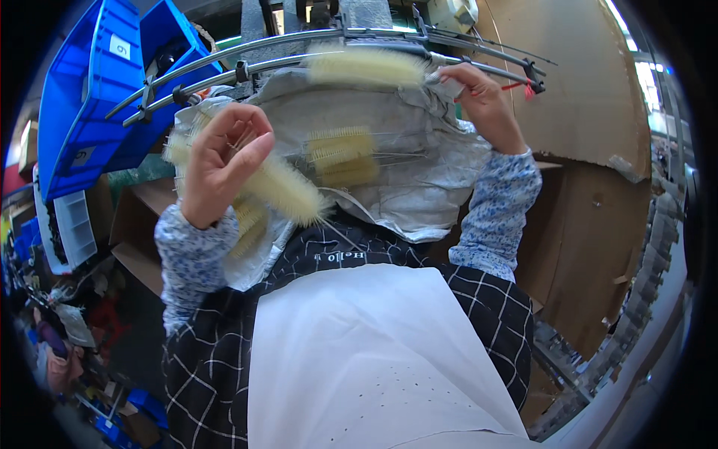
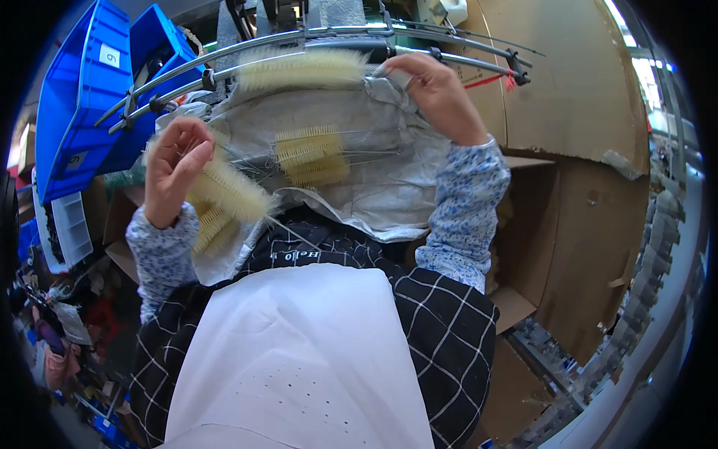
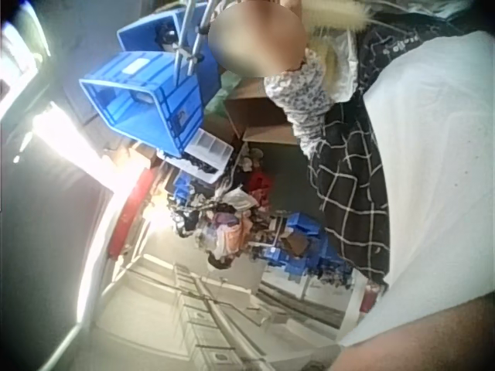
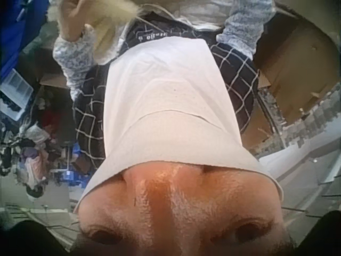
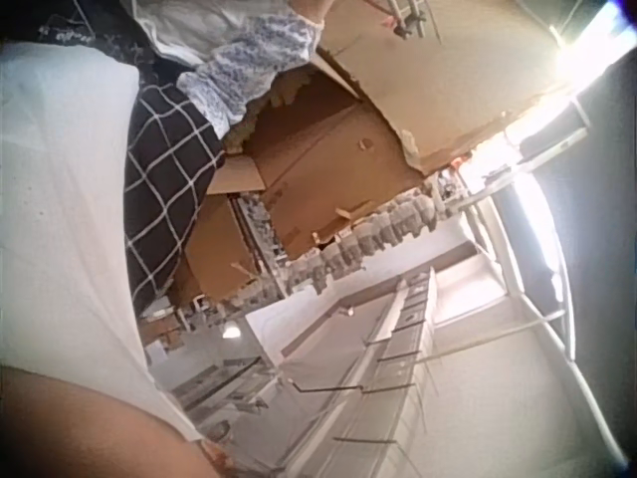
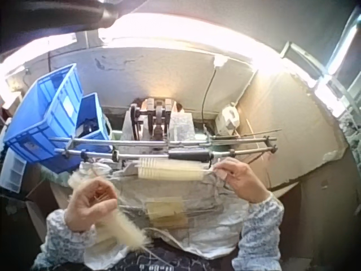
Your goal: The person inserts cylindrical yellow bristle brushes onto metal rods using a mechanical jig. They repeatedly pick up a brush, align it with the rod, and push it into place, then move the rod to the next position. The person handles the brushes and rods by hand throughout the process.
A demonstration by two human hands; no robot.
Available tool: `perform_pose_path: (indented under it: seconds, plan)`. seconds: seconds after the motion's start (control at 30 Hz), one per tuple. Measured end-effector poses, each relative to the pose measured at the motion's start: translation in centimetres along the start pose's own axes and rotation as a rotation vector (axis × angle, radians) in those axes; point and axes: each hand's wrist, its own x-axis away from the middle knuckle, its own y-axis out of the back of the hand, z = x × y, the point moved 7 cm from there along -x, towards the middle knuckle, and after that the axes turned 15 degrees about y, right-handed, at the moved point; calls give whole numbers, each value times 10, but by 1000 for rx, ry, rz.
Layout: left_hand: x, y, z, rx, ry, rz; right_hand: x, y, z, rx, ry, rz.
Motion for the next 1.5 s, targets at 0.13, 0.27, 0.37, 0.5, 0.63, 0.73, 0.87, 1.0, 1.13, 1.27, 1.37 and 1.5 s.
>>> perform_pose_path:
  seconds: [0.13,0.27,0.37,0.5,0.63,0.73,0.87,1.0,1.13,1.27,1.37,1.5]
  plan:
    - [-11,-23,2,159,4,-32,25,-16,28,77,5,6]
    - [-20,-64,-3,118,68,67,50,-18,31,60,-33,-6]
    - [-26,-79,6,67,95,44,65,-19,21,43,-14,4]
    - [-17,-98,0,-10,5,-86,98,14,-57,-455,-324,-320]
    - [-7,-116,-20,-164,-142,-155,153,68,-211,-1031,-514,-1337]
    - [4,-129,-38,-372,-277,-214,142,82,-282,-1529,-361,-1407]
    - [12,-147,-59,-535,-414,-260,148,129,-350,-1997,179,-1280]
    - [17,-152,-62,-521,-414,-294,157,138,-264,-1721,-32,-1865]
    - [15,-156,-66,-521,-422,-280,291,194,-253,-1454,247,-2115]
    - [15,-157,-64,-495,-453,-287,413,229,-217,-1303,266,-1985]
    - [18,-161,-63,-477,-439,-292,420,213,-134,-666,-127,-2231]
    - [19,-170,-65,-516,-473,-258,449,217,-85,-305,-31,-2177]
